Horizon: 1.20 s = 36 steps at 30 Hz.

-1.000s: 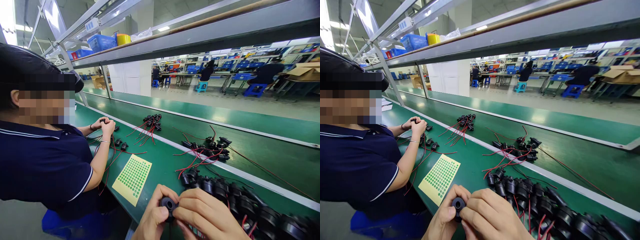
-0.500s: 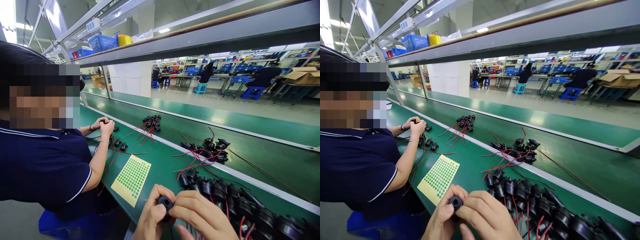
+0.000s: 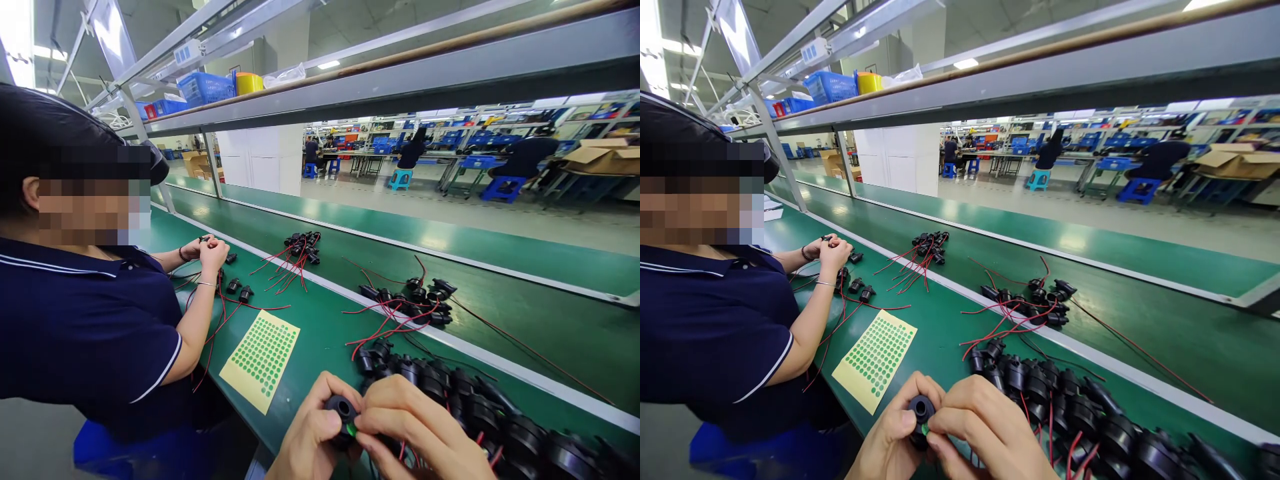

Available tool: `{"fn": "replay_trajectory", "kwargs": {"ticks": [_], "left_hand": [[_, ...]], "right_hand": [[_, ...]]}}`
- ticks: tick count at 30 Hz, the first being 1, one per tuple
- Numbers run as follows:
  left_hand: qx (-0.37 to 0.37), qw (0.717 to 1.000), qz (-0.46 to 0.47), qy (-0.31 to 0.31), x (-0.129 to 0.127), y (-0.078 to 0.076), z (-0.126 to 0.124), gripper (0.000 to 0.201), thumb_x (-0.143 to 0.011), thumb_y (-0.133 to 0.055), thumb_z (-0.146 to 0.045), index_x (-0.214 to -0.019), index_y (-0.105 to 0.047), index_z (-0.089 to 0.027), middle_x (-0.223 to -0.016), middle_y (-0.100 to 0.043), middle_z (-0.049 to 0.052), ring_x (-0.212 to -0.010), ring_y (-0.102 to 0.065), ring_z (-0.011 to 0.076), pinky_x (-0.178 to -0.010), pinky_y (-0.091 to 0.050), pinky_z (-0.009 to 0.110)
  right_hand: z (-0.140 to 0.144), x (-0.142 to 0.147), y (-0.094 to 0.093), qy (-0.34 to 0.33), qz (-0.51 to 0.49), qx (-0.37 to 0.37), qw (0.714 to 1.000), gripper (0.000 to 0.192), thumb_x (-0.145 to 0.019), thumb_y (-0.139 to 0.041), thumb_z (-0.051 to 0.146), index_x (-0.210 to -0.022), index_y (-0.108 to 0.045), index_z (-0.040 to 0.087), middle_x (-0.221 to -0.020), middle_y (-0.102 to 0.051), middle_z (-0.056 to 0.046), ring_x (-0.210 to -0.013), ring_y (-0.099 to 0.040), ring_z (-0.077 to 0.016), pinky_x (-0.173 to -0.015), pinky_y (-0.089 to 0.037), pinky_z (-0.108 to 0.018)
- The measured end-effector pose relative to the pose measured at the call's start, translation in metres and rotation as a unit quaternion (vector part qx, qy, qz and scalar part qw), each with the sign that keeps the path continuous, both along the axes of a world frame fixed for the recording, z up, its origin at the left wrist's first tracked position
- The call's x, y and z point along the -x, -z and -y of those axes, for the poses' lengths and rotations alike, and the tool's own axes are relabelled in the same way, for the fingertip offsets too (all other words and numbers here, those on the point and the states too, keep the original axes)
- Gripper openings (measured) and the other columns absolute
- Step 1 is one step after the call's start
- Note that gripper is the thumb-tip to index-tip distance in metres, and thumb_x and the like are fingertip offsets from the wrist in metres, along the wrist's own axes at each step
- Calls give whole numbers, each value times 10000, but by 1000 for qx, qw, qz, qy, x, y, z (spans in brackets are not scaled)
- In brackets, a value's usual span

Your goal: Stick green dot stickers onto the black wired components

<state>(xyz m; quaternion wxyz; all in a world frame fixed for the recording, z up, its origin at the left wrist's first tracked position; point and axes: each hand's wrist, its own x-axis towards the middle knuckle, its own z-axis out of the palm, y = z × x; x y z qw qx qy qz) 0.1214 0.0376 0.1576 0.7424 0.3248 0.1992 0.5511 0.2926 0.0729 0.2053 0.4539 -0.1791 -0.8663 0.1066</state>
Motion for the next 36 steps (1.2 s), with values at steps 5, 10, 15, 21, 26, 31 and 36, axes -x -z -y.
{"fn": "replay_trajectory", "kwargs": {"ticks": [5,10,15,21,26,31,36], "left_hand": [[20,1000,4,1,-1,-3,2,422,-838,-805,-565,-944,-684,-175,-842,-563,-22,-667,-449,106,-641,-372,237],[53,998,18,-5,-5,5,0,436,-840,-822,-577,-903,-662,-177,-744,-533,-52,-596,-431,78,-595,-350,209],[59,994,92,15,-7,16,-10,377,-830,-789,-528,-855,-669,-172,-752,-607,-13,-534,-485,81,-515,-314,208],[30,998,60,18,3,11,-10,401,-886,-743,-532,-927,-748,-133,-922,-665,38,-626,-541,95,-628,-390,237],[42,996,51,53,-6,16,2,406,-839,-798,-569,-977,-658,-214,-917,-665,3,-731,-578,131,-716,-424,246],[66,987,-112,91,34,-23,-39,406,-919,-744,-583,-1094,-673,-223,-1024,-734,61,-814,-689,207,-761,-562,372],[55,987,-149,-12,121,-85,-155,444,-1090,-518,-482,-1229,-665,-87,-1176,-712,89,-904,-711,139,-873,-603,382]], "right_hand": [[2,2,-2,-5,42,-12,999,170,-1148,-491,214,-1059,-636,215,-800,-738,-46,-746,-717,-175,-674,-609,-245],[0,5,6,-6,61,31,998,200,-1152,-449,208,-1053,-621,233,-859,-734,-50,-763,-688,-187,-697,-601,-272],[-15,-5,15,-17,-1,133,991,71,-1119,-545,289,-1128,-614,274,-926,-701,-17,-811,-697,-161,-727,-596,-223],[-15,-14,10,-20,29,201,979,251,-1014,-737,303,-1242,-634,320,-1076,-714,-23,-966,-711,-190,-841,-593,-241],[-9,-9,3,-50,156,259,952,396,-909,-859,459,-1247,-727,302,-1155,-676,-67,-1032,-687,-234,-874,-579,-309],[-39,-54,-6,2,216,301,929,722,-906,-496,903,-1019,-751,237,-1030,-664,-69,-932,-643,-239,-829,-533,-328],[-81,-112,12,182,322,330,868,478,-940,-601,669,-761,-585,226,-785,-616,-13,-724,-546,-206,-672,-430,-313]]}}
